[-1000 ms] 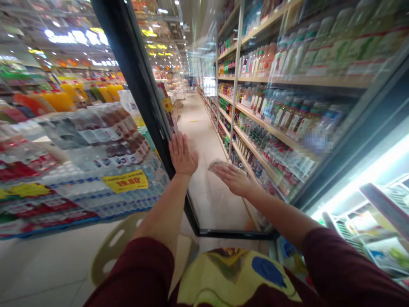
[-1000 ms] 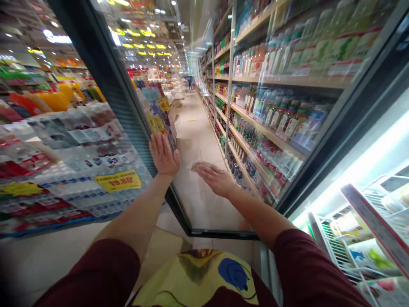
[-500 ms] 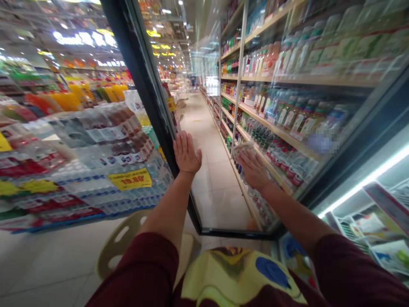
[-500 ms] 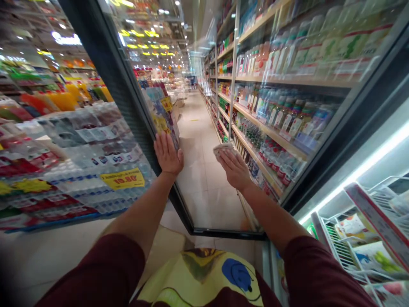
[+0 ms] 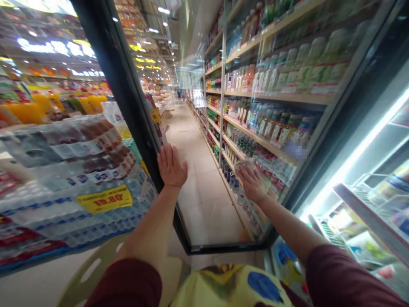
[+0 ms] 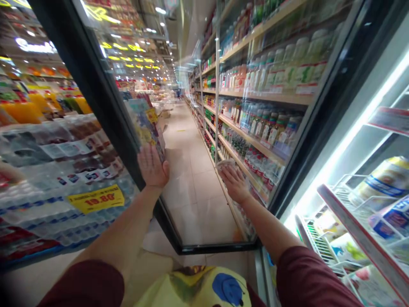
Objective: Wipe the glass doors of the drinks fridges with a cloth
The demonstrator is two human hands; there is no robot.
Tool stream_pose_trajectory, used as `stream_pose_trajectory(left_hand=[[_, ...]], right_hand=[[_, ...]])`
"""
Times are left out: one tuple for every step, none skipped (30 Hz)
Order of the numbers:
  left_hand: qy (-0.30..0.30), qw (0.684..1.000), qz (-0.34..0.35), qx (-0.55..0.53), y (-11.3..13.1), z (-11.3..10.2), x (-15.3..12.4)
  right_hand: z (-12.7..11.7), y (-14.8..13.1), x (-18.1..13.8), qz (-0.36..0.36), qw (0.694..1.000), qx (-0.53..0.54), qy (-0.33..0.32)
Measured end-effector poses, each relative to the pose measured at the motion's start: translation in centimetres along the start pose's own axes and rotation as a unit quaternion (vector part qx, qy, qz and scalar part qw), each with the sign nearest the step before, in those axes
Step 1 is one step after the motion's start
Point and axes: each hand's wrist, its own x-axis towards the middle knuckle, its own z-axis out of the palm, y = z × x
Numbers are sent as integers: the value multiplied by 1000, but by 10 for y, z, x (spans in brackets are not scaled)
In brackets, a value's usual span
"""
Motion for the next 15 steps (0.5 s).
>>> stream_pose_trajectory(left_hand=[[3, 1000, -2, -6, 0, 0, 0], [6, 1000, -5, -12, -1, 1, 0], [11, 1000, -5, -14, -1, 1, 1], [16, 1000, -2, -13, -2, 2, 1], [18, 1000, 1, -9, -2, 2, 1], [18, 1000, 5, -5, -3, 3, 1], [17, 1000, 8, -1, -3, 3, 1], [16, 1000, 8, 2, -3, 3, 1], [15, 1000, 5, 5, -2, 3, 1], [16, 1000, 2, 8, -2, 3, 1], [17, 1000, 0, 12, -1, 3, 0], [18, 1000, 0, 16, 0, 3, 0], [18, 1000, 2, 21, 0, 2, 0], [17, 1000, 5, 26, 1, 2, -1], [17, 999, 9, 29, 1, 1, -1]], right_hand=[[0, -2, -8, -15, 1000, 5, 3], [1, -3, -16, -30, 999, 10, 7], [1, -3, -22, -40, 999, 13, 12], [0, 1, -25, -39, 999, 11, 17], [-1, 7, -26, -27, 999, 3, 23], [-3, 15, -24, -5, 1000, -6, 30], [-6, 26, -20, 23, 999, -16, 39], [-8, 37, -17, 58, 997, -26, 49], [-9, 47, -14, 98, 993, -36, 59], [-10, 55, -13, 139, 987, -43, 66], [-9, 60, -15, 176, 981, -46, 69], [-8, 62, -21, 208, 975, -45, 68], [-5, 61, -31, 235, 969, -41, 64], [-2, 58, -42, 256, 964, -35, 59], [1, 53, -55, 272, 960, -31, 56]])
